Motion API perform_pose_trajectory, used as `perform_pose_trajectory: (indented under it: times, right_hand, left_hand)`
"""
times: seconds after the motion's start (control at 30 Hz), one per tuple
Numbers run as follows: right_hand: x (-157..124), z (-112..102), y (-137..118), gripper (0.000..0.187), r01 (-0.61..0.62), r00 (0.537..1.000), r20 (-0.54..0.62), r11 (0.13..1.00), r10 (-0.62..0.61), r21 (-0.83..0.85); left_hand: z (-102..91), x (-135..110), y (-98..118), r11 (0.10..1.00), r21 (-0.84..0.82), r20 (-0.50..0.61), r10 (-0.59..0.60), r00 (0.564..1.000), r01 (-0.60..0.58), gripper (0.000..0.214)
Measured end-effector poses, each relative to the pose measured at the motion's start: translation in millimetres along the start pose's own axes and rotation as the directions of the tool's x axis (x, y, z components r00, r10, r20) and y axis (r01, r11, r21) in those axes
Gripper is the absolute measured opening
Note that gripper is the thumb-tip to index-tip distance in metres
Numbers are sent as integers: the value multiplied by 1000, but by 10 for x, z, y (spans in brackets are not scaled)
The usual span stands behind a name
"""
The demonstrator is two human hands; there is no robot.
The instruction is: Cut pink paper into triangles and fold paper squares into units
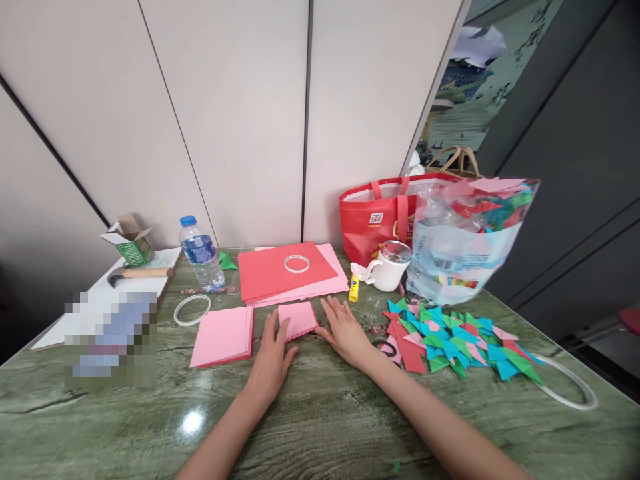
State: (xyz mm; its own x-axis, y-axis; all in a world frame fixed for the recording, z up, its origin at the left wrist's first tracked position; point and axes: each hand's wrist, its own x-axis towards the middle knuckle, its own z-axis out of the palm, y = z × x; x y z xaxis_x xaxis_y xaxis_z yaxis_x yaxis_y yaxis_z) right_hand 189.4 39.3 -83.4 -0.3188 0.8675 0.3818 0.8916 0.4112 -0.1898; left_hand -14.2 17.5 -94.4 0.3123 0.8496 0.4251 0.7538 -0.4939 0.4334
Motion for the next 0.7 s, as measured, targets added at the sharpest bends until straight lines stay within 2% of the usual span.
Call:
perform_pose_trajectory:
  times: [0.1, 0.17, 0.33, 0.5, 0.7]
  right_hand:
    - [2, 19, -90, 45, 110, 994, 17, 993, -110, 37]
    - [-4, 64, -174, 34, 133, 990, 41, 989, -136, 63]
    - [-28, 162, -308, 28, 148, 987, 57, 989, -149, 23]
    - [-56, 137, -367, 23, 165, 984, 76, 985, -161, -50]
    - [-71, 170, -356, 21, 79, 996, -45, 997, -79, 9]
  left_hand:
    - [55, -15, -44, 1000, -8, -19, -17, 1000, 17, 46]
    - [80, -25, -82, 1000, -18, -25, -17, 1000, 17, 45]
    - [87, -34, -131, 1000, -11, -29, -16, 999, 16, 40]
    - [62, -32, -99, 998, -26, -32, -57, 998, 56, 40]
    - [35, -29, -71, 997, -51, -24, -53, 998, 52, 41]
